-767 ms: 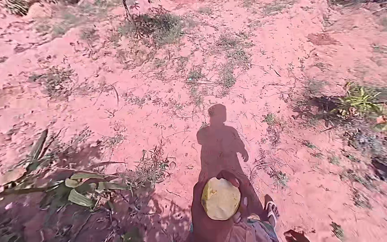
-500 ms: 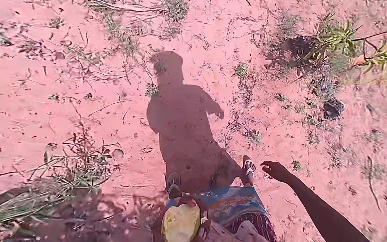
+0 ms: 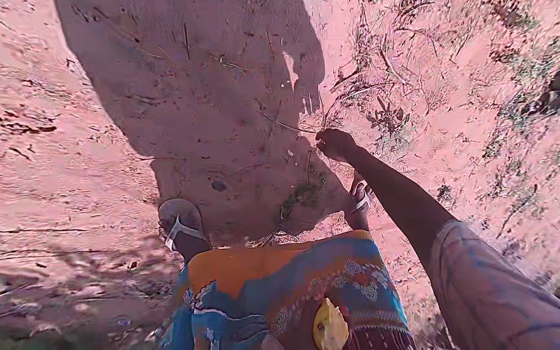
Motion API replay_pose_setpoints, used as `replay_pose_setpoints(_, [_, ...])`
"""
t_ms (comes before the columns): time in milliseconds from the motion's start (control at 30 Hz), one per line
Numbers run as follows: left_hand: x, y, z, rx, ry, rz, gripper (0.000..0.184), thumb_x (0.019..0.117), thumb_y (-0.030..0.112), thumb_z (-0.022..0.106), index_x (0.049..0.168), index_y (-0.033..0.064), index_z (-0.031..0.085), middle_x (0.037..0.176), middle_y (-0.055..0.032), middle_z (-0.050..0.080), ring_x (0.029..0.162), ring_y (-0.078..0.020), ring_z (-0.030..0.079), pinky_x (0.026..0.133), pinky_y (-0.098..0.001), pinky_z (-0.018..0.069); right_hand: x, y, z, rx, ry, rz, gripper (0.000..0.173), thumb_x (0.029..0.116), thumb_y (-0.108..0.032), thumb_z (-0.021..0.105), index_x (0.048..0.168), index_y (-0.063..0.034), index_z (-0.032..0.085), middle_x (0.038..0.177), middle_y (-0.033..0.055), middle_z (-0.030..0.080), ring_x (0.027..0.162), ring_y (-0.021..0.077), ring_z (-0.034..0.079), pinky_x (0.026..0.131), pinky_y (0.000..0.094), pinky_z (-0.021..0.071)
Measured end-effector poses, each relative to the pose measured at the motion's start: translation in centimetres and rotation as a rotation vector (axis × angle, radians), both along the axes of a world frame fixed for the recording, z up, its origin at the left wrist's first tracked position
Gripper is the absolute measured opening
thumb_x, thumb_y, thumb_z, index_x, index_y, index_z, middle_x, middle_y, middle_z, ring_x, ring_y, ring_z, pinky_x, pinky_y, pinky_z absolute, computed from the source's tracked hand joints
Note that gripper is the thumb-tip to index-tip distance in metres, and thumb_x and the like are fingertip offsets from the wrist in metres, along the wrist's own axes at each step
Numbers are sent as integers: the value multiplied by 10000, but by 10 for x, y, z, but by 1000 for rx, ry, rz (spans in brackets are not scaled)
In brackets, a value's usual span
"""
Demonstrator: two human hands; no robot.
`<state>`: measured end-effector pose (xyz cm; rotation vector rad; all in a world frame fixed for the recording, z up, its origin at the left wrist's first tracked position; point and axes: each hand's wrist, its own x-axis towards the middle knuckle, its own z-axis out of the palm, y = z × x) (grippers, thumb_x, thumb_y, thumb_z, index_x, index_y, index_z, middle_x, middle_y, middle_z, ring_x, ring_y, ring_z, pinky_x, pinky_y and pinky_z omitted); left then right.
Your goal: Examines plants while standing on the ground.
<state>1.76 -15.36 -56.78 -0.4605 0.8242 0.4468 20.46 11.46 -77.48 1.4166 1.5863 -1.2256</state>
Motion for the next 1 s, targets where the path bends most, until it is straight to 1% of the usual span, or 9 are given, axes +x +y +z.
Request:
replay_pose_setpoints(167, [12, -27, -19, -13, -55, -94, 577, 875, 739, 549, 937, 185, 697, 852, 59, 706, 765, -56, 681, 673, -237, 561, -49, -33, -68, 164, 106, 2, 461, 1012, -148, 588, 1466, -79, 551, 1620, 194, 369, 1495, 426, 320, 1111, 591, 377])
replay_pose_setpoints(267, [22, -19, -27, 15, -57, -74, 539, 923, 702, 521, 972, 199, 711, 906, 90, 718, 832, -19, 681, 737, -201, 560, -69, -14, -92, 374, 187, 14, 480, 1002, -146, 585, 1479, -99, 554, 1647, 161, 351, 1546, 385, 249, 1174, 585, 296])
replay_pose_setpoints(433, [28, -7, -37, 18, -27, -103, 521, 919, 707, 511, 959, 229, 713, 917, 117, 732, 834, 7, 689, 724, -179, 560, -31, 1, -118, 417, 124, 66, 590, 989, -113, 584, 1534, -320, 497, 1697, 34, 280, 1580, 355, 167, 1187, 706, 145])
replay_pose_setpoints(500, [27, -6, -41, 73, 25, -114, 579, 911, 749, 468, 979, 234, 724, 927, 114, 721, 845, 11, 673, 733, -177, 551, 2, -13, -123, 434, 51, 12, 518, 1001, -177, 597, 1513, -203, 519, 1666, 112, 334, 1547, 376, 259, 1156, 701, 214])
replay_pose_setpoints(567, [27, -2, -41, 128, 41, -102, 623, 915, 763, 425, 996, 222, 725, 937, 89, 728, 845, -1, 683, 730, -182, 563, 34, -29, -117, 349, -85, -93, 635, 1024, -269, 612, 1579, -67, 378, 1646, 225, 318, 1536, 424, 270, 1180, 713, 187])
replay_pose_setpoints(733, [24, 16, -38, 123, 25, -64, 594, 886, 753, 474, 922, 230, 754, 858, 65, 742, 774, -15, 705, 682, -180, 572, 79, -71, -100, 107, -215, -252, 614, 1044, -368, 576, 1598, -185, 387, 1685, 263, 167, 1537, 503, 182, 1133, 722, 268])
replay_pose_setpoints(833, [17, 13, -39, 122, 21, -65, 607, 919, 736, 468, 965, 186, 720, 911, 68, 727, 829, -15, 684, 718, -180, 561, 84, -80, -90, -160, -269, -284, 612, 1053, -386, 566, 1573, -109, 404, 1536, 298, 444, 1356, 509, 491, 1031, 695, 420])
replay_pose_setpoints(933, [15, -2, -45, 74, -75, 34, 580, 929, 701, 497, 1022, 180, 735, 935, 46, 729, 837, -37, 688, 732, -200, 565, 59, -60, -75, -302, -341, -245, 537, 1034, -321, 606, 1473, -27, 506, 1415, 290, 558, 1320, 480, 523, 1027, 710, 388])
replay_pose_setpoints(1000, [16, -13, -50, 37, -120, 72, 569, 917, 702, 512, 1035, 198, 746, 929, 38, 736, 815, -48, 698, 722, -210, 575, 24, -34, -68, -98, -357, -203, 489, 1038, -364, 582, 1435, -80, 570, 1444, 253, 547, 1345, 470, 498, 1009, 719, 379])
